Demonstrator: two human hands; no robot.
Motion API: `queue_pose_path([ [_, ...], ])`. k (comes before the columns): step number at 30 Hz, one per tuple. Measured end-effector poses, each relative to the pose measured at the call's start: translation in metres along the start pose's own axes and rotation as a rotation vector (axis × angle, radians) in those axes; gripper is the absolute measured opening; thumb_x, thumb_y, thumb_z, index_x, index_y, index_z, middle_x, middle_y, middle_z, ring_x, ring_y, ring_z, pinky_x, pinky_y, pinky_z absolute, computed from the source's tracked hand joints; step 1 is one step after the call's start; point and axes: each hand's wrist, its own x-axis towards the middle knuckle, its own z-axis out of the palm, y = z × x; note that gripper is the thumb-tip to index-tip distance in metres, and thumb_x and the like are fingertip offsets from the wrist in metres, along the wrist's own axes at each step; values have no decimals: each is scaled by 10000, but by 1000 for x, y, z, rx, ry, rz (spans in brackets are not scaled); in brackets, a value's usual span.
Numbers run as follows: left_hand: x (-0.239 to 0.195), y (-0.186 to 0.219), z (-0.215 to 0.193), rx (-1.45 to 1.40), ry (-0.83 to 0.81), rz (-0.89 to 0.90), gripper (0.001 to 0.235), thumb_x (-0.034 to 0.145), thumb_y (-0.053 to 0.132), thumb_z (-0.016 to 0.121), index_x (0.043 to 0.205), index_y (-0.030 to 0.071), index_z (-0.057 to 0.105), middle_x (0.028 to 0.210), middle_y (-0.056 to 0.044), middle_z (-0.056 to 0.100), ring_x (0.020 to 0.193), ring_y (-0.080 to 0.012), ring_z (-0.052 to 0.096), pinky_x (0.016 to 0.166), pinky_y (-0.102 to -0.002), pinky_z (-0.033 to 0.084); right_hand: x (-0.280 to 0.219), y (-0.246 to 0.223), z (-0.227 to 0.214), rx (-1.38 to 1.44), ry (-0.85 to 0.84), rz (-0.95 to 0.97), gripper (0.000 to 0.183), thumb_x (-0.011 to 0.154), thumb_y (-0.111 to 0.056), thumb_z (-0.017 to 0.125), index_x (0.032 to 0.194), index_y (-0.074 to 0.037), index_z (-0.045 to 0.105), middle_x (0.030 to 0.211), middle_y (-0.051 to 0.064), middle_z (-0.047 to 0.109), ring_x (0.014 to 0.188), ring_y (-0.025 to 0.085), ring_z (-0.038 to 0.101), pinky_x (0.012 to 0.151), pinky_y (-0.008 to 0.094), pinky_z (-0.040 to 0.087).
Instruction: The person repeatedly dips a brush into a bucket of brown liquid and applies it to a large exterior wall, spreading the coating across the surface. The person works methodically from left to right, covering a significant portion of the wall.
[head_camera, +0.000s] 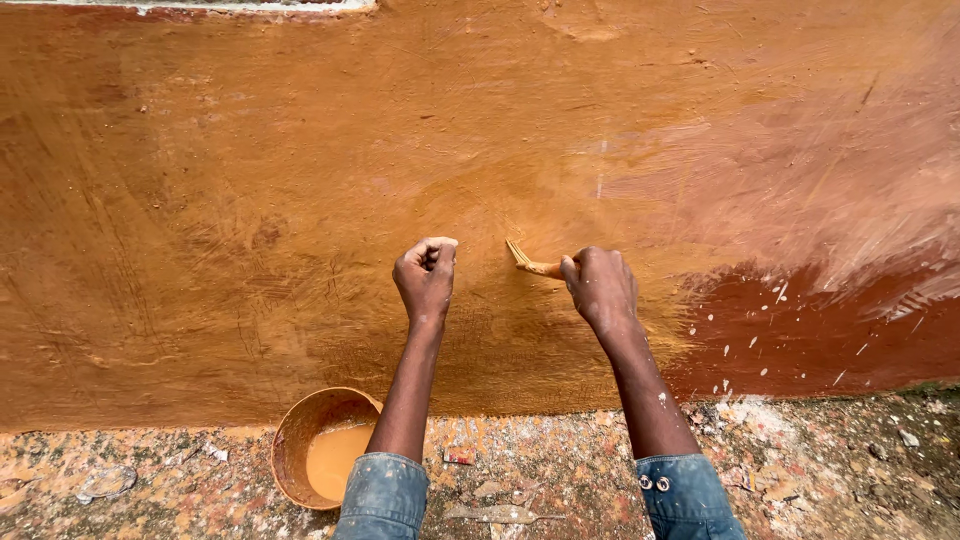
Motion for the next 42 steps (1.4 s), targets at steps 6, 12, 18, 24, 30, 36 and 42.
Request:
queue_pose_path([
  [6,2,-3,-2,42,16,-2,82,861,117,718,835,76,783,652,38,638,579,-43,527,552,-251,425,1,6,0,-35,29,-15,267,988,-290,664,904,-99,831,591,115,664,525,222,614,598,441,510],
  [12,2,-3,-4,-1,24,-31,84,864,116,713,832,77,780,654,41,645,580,-41,528,552,-250,426,10,9,12,35,70,14,279,1022,-265,632,942,-76,821,539,84,633,435,154,516,478,374,456],
  [18,4,-3,-11,10,41,-29,86,860,107,701,818,87,774,656,36,647,570,-39,527,541,-249,429,15,10,22,205,184,-34,225,1007,-209,640,1111,-69,783,511,16,611,366,99,425,344,282,337],
  [24,26,-3,-45,33,124,-8,89,864,93,695,865,96,784,679,25,680,561,-53,558,524,-241,441,-1,-14,7,231,146,-241,231,1020,-239,666,1086,-63,801,570,67,627,425,111,494,437,290,392],
  [30,61,-29,-137,213,177,-24,106,879,118,690,889,111,795,756,16,723,660,-66,647,601,-251,506,-28,-65,9,285,-358,-273,248,1000,-281,631,1068,-123,810,681,85,732,510,152,588,504,337,482],
  [36,59,-96,-231,603,-63,-382,184,817,209,764,875,35,756,818,-90,726,743,-197,671,705,-381,540,-65,-120,78,185,-655,-578,251,944,-329,640,1071,-177,793,806,49,782,576,179,661,595,386,567],
  [42,50,-169,-275,657,-266,-639,281,810,283,784,969,54,755,917,-118,754,862,-229,699,831,-413,564,-123,-157,206,37,-652,-901,263,979,-317,634,911,-110,782,751,127,719,641,256,690,633,426,569],
])
